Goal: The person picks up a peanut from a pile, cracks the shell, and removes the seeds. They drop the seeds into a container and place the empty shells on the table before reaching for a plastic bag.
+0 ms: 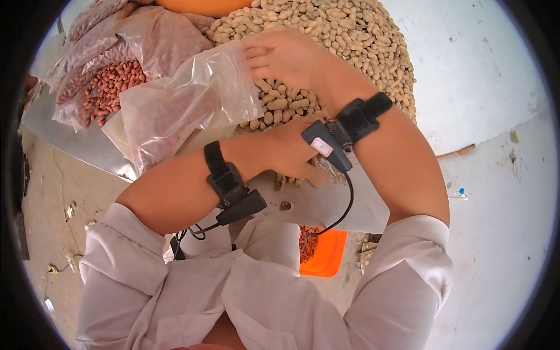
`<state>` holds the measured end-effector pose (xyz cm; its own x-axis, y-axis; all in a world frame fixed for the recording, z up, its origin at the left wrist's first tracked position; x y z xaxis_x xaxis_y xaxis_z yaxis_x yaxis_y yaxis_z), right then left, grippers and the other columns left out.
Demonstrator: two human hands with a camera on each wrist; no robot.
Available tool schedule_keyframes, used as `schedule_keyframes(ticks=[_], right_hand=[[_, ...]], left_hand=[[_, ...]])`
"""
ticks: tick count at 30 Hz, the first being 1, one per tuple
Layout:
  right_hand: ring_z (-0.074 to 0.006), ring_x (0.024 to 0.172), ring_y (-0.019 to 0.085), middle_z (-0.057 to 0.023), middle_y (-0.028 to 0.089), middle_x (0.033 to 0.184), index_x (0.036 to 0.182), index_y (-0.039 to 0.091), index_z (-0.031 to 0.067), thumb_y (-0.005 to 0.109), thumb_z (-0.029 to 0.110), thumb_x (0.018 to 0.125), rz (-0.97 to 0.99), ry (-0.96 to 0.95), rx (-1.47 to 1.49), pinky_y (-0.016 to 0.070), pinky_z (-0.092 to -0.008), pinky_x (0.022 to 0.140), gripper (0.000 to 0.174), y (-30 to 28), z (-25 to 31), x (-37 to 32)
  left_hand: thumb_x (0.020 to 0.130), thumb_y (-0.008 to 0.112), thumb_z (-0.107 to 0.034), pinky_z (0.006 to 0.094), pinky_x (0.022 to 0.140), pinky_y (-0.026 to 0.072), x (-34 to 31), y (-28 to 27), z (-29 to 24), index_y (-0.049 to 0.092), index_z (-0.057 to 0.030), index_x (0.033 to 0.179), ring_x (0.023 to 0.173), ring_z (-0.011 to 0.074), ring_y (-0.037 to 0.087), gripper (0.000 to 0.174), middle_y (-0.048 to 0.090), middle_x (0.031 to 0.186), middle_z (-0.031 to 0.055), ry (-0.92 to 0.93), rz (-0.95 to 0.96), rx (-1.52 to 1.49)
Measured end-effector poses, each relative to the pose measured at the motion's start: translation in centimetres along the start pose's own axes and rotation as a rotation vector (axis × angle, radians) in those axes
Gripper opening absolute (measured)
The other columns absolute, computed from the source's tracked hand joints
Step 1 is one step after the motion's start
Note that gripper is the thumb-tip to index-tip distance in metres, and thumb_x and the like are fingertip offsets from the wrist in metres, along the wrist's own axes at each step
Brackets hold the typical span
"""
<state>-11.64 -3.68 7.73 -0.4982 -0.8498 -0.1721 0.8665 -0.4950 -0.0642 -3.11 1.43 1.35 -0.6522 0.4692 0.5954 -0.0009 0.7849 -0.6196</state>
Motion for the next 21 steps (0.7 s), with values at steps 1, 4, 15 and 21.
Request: schedule_keyframes(ticks=[1,4,15,21], right_hand=[[-0.0248,0.09,0.061,-0.0162,0.059,0.103,0.109,0.053,-0.0075,0.048,0.019,0.092,-0.019,-0.024,-0.096,0.052,-0.0336,0.08,0.032,-0.4,1.2,-1.2],[-0.0235,0.091,0.063,-0.0163,0.061,0.105,0.114,0.053,-0.0048,0.049,0.019,0.092,-0.081,-0.128,-0.241,0.0524,-0.0321,0.081,0.033,-3.6,2.5,-5.2],[-0.0084,0.065,0.054,-0.0019,0.063,0.074,0.091,0.066,0.0027,0.064,0.009,0.077,-0.594,-0.165,-0.715,0.0447,-0.0231,0.06,0.015,-10.4,-5.1,-15.3],[-0.0325,0.088,0.057,-0.0149,0.059,0.093,0.094,0.063,0.006,0.061,0.008,0.072,-0.507,-0.202,-1.142,0.0461,-0.0377,0.077,0.022,-8.4,-6.4,-13.6]], left_hand=[[0.071,0.07,-0.027,0.0384,0.086,0.0431,0.2,0.1,0.2,0.062,-0.0092,0.099,0.092,0.0305,0.054,0.034,0.058,0.096,0.0124,0.078,-0.057,0.051],[0.073,0.067,-0.026,0.0408,0.084,0.043,0.7,0.2,0.9,0.062,-0.0103,0.1,0.091,0.0305,0.054,0.032,0.058,0.094,0.0113,0.075,-0.116,0.075],[0.081,0.054,-0.004,0.036,0.071,0.0474,1.0,-2.6,3.4,0.062,-0.0061,0.097,0.08,0.0312,0.058,0.018,0.06,0.089,0.0131,-0.229,-0.439,0.203],[0.081,0.057,-0.005,0.0317,0.07,0.0475,1.2,-2.8,3.9,0.061,-0.005,0.1,0.076,0.0221,0.059,0.02,0.061,0.089,0.0103,-0.281,-0.436,0.107]])
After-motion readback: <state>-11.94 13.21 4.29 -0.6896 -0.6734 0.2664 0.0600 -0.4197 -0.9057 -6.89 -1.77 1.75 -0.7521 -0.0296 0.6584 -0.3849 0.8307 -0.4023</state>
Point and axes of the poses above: each hand's wrist, its own x-axis towards the middle knuckle, its own y-axis out of the palm, z = x × y, the point moved 5 cm from there along x, towards the middle knuckle
